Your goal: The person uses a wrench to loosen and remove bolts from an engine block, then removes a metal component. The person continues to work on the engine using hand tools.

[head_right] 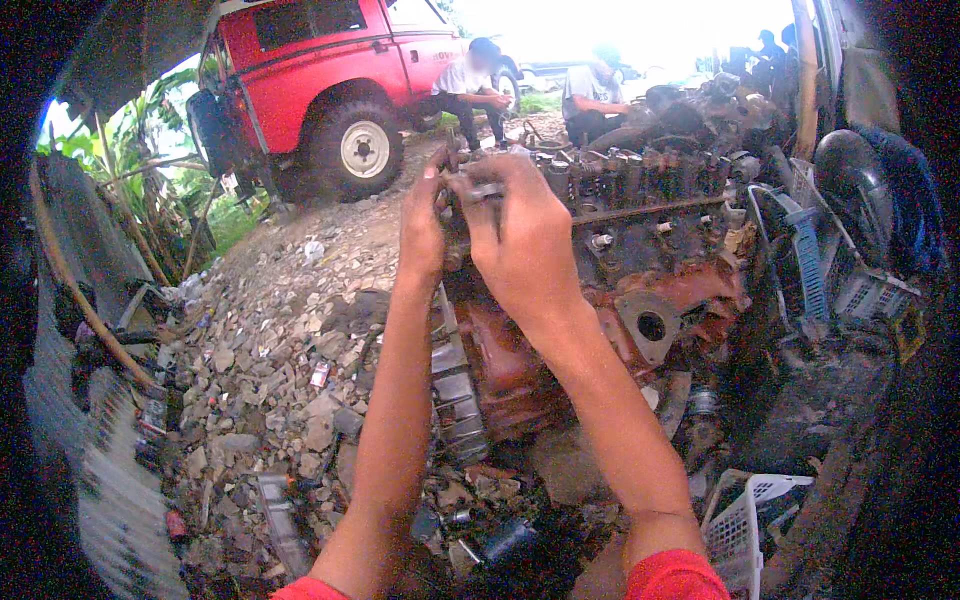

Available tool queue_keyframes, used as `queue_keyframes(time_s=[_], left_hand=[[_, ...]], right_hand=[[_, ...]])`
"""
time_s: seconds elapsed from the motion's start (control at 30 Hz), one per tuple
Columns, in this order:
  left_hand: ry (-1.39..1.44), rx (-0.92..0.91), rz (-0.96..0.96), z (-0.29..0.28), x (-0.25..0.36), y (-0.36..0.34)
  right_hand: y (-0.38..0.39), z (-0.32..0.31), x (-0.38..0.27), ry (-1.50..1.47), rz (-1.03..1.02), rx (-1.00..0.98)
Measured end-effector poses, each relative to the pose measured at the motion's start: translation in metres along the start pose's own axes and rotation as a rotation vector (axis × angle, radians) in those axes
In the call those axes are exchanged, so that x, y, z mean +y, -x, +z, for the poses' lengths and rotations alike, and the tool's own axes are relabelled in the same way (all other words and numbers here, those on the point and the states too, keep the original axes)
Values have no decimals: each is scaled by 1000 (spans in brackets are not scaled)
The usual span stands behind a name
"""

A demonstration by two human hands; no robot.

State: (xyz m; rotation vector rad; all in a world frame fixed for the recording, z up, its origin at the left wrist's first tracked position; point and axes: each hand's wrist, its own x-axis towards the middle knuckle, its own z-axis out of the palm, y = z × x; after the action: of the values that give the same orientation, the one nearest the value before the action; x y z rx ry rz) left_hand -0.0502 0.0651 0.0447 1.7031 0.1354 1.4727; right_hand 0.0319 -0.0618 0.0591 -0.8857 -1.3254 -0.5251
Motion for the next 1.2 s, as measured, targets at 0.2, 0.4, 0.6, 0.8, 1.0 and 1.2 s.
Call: queue_keyframes(time_s=[0.2, 0.4, 0.6, 0.8, 1.0, 1.2], left_hand=[[8, 131, 158, 17, 13, 5], [-348, 71, 202, 10, 8, 6], [-352, 78, 225, 11, 5, 8], [-485, 39, 347, 8, 5, 7], [-424, 55, 234, 12, 14, 12], [-492, 15, 388, 8, 7, 7]], right_hand=[[-1, 2, 1, -90, 187, 168], [-7, 1, -5, -28, 3, 26], [-34, -16, -4, -409, 185, 357], [-29, -19, 49, -576, 637, 340], [-25, -24, 58, -664, 707, 230], [-28, -27, 60, -727, 759, 200]])
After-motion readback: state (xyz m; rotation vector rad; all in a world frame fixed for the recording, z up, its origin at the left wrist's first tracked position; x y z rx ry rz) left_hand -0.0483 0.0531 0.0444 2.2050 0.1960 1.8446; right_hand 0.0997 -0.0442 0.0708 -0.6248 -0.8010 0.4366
